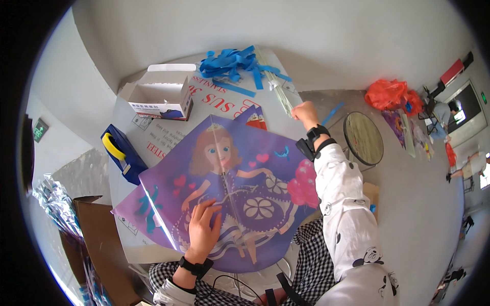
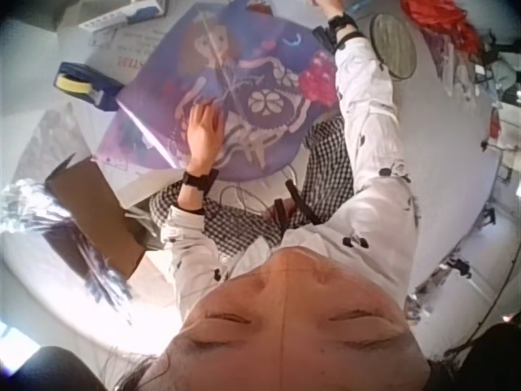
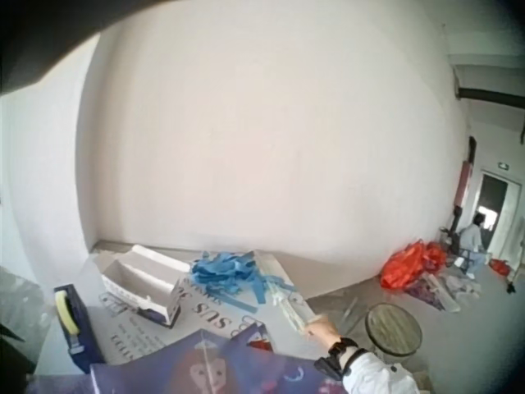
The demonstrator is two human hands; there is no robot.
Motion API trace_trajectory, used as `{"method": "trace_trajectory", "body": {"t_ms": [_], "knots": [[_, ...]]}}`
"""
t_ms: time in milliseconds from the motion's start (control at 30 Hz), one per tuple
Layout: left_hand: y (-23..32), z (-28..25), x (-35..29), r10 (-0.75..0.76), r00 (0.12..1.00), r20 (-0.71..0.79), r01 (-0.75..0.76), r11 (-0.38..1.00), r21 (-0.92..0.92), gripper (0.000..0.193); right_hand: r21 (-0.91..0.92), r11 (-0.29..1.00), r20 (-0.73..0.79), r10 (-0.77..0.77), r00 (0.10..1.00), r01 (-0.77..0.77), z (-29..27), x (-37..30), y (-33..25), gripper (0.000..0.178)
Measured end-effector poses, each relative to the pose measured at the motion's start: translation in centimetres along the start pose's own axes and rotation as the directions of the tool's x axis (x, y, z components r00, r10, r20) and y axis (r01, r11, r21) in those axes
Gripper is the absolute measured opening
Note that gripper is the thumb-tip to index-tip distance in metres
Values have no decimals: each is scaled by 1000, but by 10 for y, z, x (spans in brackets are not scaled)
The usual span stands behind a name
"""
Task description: The person assembles a kite by taping the plastic sail edges, inserting a white rod into the center, and then taping a crossbar rod across the sail. Finally, they secure the crossbar by folding the sail corners over the rod ends and applying tape.
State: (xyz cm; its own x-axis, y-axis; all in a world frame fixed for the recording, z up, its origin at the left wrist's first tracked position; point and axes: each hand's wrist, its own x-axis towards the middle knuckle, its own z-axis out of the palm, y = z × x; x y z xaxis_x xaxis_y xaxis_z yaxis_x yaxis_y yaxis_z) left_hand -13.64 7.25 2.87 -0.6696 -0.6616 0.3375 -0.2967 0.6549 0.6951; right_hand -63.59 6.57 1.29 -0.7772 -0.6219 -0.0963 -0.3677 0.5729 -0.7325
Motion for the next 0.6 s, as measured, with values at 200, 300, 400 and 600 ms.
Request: {"method": "trace_trajectory", "body": {"t_ms": [200,300,400,600], "knots": [[-4,0,-3,24,999,-34,-24,1000,13,18,434,808,367,245,897,-398,-26,-92,-35,9],[-1,7,-1,40,998,-47,-41,999,-27,17,567,663,450,247,858,-489,-48,-137,-14,10],[1,8,-11,-91,996,13,91,983,-161,16,719,470,543,81,836,-512,-46,-239,-22,9],[53,6,-14,-265,820,507,564,226,-794,43,513,721,628,55,777,-466,9,-453,-57,14]]}}
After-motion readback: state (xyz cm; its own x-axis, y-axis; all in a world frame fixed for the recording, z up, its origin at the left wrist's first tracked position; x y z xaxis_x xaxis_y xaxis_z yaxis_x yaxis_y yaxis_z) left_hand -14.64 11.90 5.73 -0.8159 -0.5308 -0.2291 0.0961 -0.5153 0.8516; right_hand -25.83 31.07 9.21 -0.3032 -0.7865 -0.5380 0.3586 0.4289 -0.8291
